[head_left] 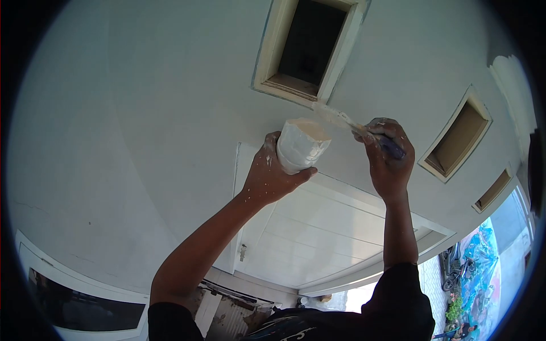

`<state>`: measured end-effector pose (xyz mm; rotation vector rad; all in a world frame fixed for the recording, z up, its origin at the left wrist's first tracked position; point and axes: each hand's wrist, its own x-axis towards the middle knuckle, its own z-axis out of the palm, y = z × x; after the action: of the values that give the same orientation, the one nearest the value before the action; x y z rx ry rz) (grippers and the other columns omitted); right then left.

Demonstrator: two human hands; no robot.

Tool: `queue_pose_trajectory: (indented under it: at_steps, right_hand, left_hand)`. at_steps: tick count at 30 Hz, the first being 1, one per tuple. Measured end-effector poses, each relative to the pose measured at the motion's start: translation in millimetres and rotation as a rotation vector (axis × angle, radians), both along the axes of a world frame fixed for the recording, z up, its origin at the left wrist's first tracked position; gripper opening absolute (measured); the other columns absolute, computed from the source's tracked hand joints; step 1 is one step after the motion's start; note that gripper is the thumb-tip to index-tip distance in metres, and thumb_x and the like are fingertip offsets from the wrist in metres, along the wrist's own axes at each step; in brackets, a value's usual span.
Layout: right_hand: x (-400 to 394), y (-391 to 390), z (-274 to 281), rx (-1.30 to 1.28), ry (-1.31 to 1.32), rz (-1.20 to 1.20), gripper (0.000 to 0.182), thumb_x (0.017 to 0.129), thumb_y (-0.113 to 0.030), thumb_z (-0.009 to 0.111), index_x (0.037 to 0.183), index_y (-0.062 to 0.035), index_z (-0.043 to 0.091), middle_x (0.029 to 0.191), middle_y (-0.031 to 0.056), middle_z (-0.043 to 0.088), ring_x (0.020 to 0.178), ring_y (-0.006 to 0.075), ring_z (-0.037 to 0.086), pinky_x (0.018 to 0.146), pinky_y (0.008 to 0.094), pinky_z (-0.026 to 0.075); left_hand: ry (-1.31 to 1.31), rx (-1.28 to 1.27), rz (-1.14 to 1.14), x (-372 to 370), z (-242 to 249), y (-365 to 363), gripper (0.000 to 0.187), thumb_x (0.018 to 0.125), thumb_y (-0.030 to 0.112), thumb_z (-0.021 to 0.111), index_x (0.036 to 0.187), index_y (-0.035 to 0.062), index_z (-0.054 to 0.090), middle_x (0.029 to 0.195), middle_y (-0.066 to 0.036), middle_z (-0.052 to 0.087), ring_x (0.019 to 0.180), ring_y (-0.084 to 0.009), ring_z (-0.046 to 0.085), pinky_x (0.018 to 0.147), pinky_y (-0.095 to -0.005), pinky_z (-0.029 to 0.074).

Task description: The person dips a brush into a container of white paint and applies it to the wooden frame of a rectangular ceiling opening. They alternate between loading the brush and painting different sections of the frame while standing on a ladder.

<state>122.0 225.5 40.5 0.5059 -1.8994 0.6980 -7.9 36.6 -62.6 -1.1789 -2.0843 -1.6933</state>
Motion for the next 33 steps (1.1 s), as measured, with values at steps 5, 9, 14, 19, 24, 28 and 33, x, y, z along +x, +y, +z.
queue_pose_trajectory:
  at_steps: [5,9,14,19,24,28,33]
  right_hand:
    - [-9,-5,24,0.102,0.003,-0.108,0.018,0.091,0.005,0.076,0.107,0.0013,0.066,0.106,0.014,0.07,0.094,0.0184,0.07,0.078,0.0291,0.059]
    - [-8,-13,36,0.188,-0.006,-0.175,0.017,0.091,0.006,0.076,0.105,0.0007,0.068,0.107,0.0136,0.071,0.094,0.0185,0.07,0.078,0.029,0.059]
    - [-6,-19,45,0.243,0.03,-0.198,0.018,0.09,0.005,0.076,0.106,0.0006,0.069,0.107,0.0136,0.071,0.094,0.0191,0.071,0.078,0.0295,0.059]
    - [-8,-25,53,0.374,0.075,-0.249,0.022,0.088,0.006,0.077,0.106,-0.0014,0.069,0.107,0.015,0.071,0.096,0.0233,0.073,0.079,0.0323,0.06]
    - [-4,-31,51,0.495,0.052,-0.291,0.023,0.086,0.006,0.077,0.105,-0.0024,0.069,0.107,0.0153,0.071,0.097,0.026,0.074,0.08,0.0335,0.061]
    - [-3,-31,45,0.518,-0.022,-0.287,0.022,0.086,0.005,0.078,0.104,-0.0023,0.069,0.107,0.0159,0.071,0.098,0.0285,0.074,0.081,0.0349,0.061]
    - [-3,-33,46,0.457,-0.02,-0.288,0.021,0.086,0.005,0.078,0.103,-0.0021,0.069,0.109,0.0157,0.071,0.098,0.0285,0.074,0.082,0.0339,0.061]
  left_hand:
    - [-0.014,0.02,-0.012,0,-9,-3,0.102,0.077,0.043,0.092,0.141,-0.0106,0.033,0.127,-0.029,0.058,0.117,-0.0396,0.066,0.099,-0.0456,0.058]
    - [-0.009,-0.021,0.03,2,-20,-9,0.099,0.077,0.038,0.093,0.143,-0.0063,0.033,0.127,-0.026,0.062,0.117,-0.037,0.068,0.101,-0.0455,0.058]
    - [0.0,-0.01,0.038,4,-25,-12,0.099,0.077,0.038,0.093,0.143,-0.0065,0.034,0.129,-0.025,0.061,0.119,-0.037,0.067,0.103,-0.0455,0.057]
    - [-0.036,-0.01,0.004,8,-21,-16,0.099,0.077,0.039,0.093,0.143,-0.0069,0.035,0.13,-0.026,0.06,0.12,-0.0367,0.066,0.104,-0.0456,0.056]
    - [0.009,-0.019,0.027,7,-22,-17,0.099,0.077,0.039,0.094,0.143,-0.0076,0.036,0.13,-0.027,0.06,0.12,-0.0378,0.066,0.104,-0.0456,0.056]
    - [-0.014,-0.008,0.007,8,-22,-17,0.099,0.077,0.04,0.093,0.142,-0.0074,0.036,0.13,-0.027,0.059,0.121,-0.0387,0.065,0.103,-0.0461,0.056]
    - [0.054,0.021,0.022,8,-31,-13,0.097,0.076,0.044,0.091,0.139,-0.0071,0.037,0.124,-0.027,0.057,0.115,-0.0413,0.065,0.098,-0.0479,0.058]
